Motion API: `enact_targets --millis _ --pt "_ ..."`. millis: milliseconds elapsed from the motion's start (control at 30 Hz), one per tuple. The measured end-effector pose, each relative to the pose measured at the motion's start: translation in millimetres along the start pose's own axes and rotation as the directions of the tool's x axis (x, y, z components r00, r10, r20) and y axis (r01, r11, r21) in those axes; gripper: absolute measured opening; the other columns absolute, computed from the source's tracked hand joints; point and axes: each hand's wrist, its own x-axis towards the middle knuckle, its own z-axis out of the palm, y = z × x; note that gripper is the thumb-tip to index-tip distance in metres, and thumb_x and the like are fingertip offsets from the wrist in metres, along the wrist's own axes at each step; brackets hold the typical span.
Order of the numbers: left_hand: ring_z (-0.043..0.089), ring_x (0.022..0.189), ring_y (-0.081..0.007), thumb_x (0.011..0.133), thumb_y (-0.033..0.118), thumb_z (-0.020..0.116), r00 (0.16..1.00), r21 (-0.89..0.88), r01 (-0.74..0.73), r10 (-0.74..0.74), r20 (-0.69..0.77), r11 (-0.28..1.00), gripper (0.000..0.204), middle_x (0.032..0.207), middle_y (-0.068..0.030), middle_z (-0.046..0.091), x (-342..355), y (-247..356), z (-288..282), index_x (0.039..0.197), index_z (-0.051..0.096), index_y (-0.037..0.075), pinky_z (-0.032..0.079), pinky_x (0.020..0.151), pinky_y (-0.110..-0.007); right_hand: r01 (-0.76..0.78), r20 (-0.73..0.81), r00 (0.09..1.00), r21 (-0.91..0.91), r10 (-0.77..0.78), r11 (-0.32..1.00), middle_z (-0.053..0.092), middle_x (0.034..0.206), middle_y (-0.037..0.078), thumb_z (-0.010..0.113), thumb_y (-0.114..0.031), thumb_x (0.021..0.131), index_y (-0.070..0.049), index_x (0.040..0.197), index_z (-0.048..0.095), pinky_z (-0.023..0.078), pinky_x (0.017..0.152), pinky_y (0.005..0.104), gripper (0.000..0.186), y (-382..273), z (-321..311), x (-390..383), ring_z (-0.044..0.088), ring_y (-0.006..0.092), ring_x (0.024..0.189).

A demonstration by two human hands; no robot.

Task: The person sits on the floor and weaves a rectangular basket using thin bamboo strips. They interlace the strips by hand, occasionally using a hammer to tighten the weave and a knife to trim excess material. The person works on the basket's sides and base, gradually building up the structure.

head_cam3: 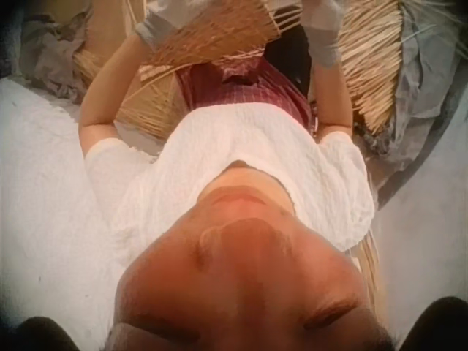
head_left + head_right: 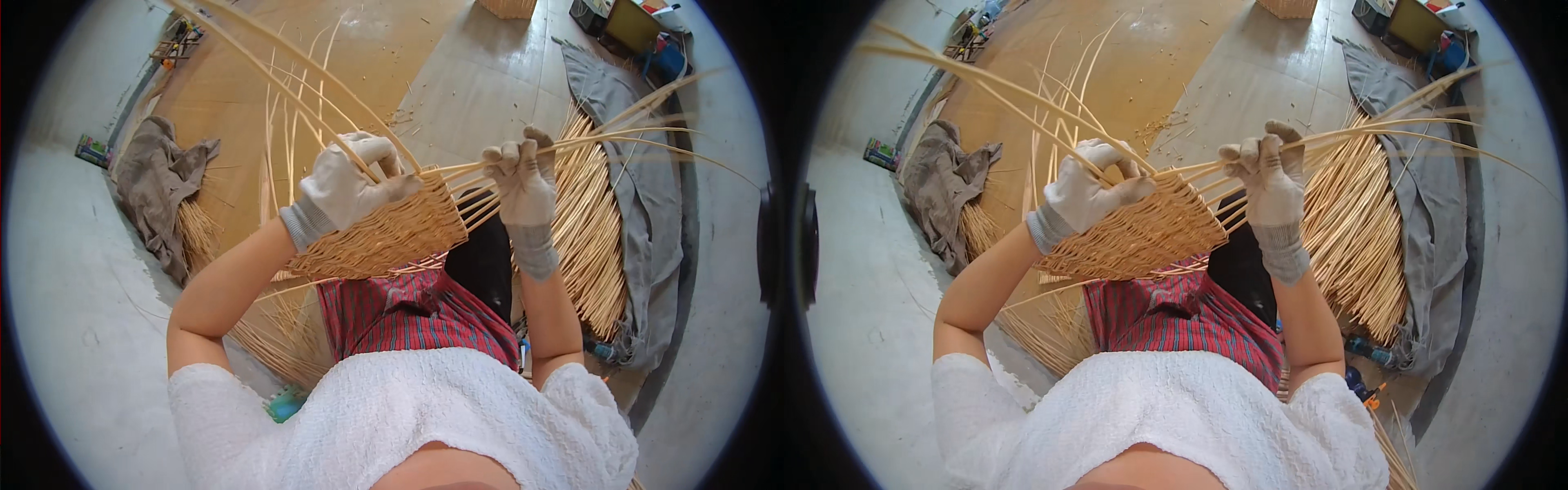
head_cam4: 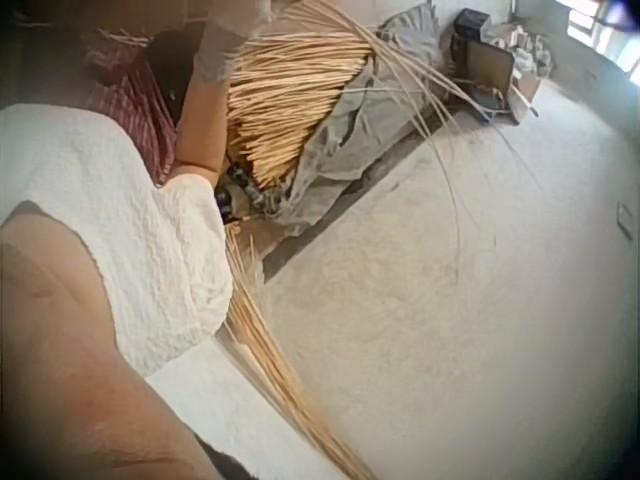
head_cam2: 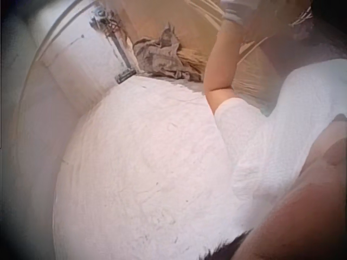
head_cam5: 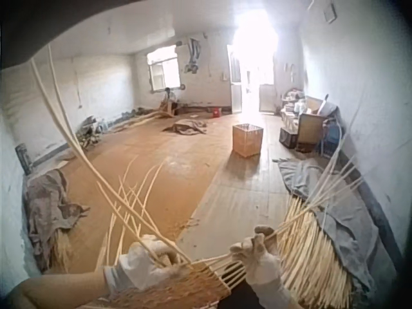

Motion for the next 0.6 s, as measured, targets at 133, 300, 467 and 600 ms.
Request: enact_targets --millis 133,300,467,600 --pt "0.068 0.092 -0.0175 0.083 0.036 0.086 0.978 -0.232 0.206 -0.195 0.07 0.95 0.035 0.084 -0.0094 0.072 7.7 10.7 8.4 0.094 0.076 0.004 0.054 0.082 -0.035 0.041 -0.021 0.999 -0.076 -0.043 0.996 0.058 0.085 0.003 0.053 -0.023 0.11 -0.012 0.134 0.048 0.059 0.088 0.0455 0.027 -1.8 4.8 -3.1 0.071 0.027 0.096" --pt "0.067 0.081 -0.0143 0.086 0.036 0.083 0.881 -0.258 0.465 -0.416 0.224 0.847 0.039 0.086 -0.0068 0.074 15.8 15.2 11.0 0.102 0.077 0.002 0.055 0.072 -0.033 0.25 -0.039 0.963 -0.252 -0.268 0.935 0.062 0.089 0.005 0.049 -0.02 0.111 -0.01 0.132 0.05 0.056 0.095 0.0461 0.024 2.9 25.4 -19.3 0.07 0.027 0.099" --pt "0.068 0.078 -0.015 0.086 0.037 0.083 0.9 -0.216 0.434 -0.411 0.142 0.875 0.04 0.085 -0.0086 0.074 11.2 10.9 22.0 0.103 0.077 0.002 0.055 0.07 -0.033 0.595 0.452 0.803 -0.656 -0.389 0.465 0.071 0.096 0.012 0.042 -0.019 0.111 -0.001 0.116 0.061 0.058 0.087 0.0432 0.026 5.4 47.2 -73.5 0.071 0.026 0.093" --pt "0.072 0.079 -0.0239 0.085 0.048 0.08 0.931 -0.259 0.359 -0.362 0.039 0.897 0.048 0.086 -0.013 0.076 9.2 12.9 21.3 0.102 0.072 0.003 0.057 0.074 -0.038 0.468 0.42 0.873 -0.572 -0.249 0.673 0.073 0.101 0.014 0.052 -0.016 0.106 0.0 0.106 0.066 0.059 0.068 0.0299 0.021 -7.6 40.8 -7.4 0.069 0.0173 0.076"
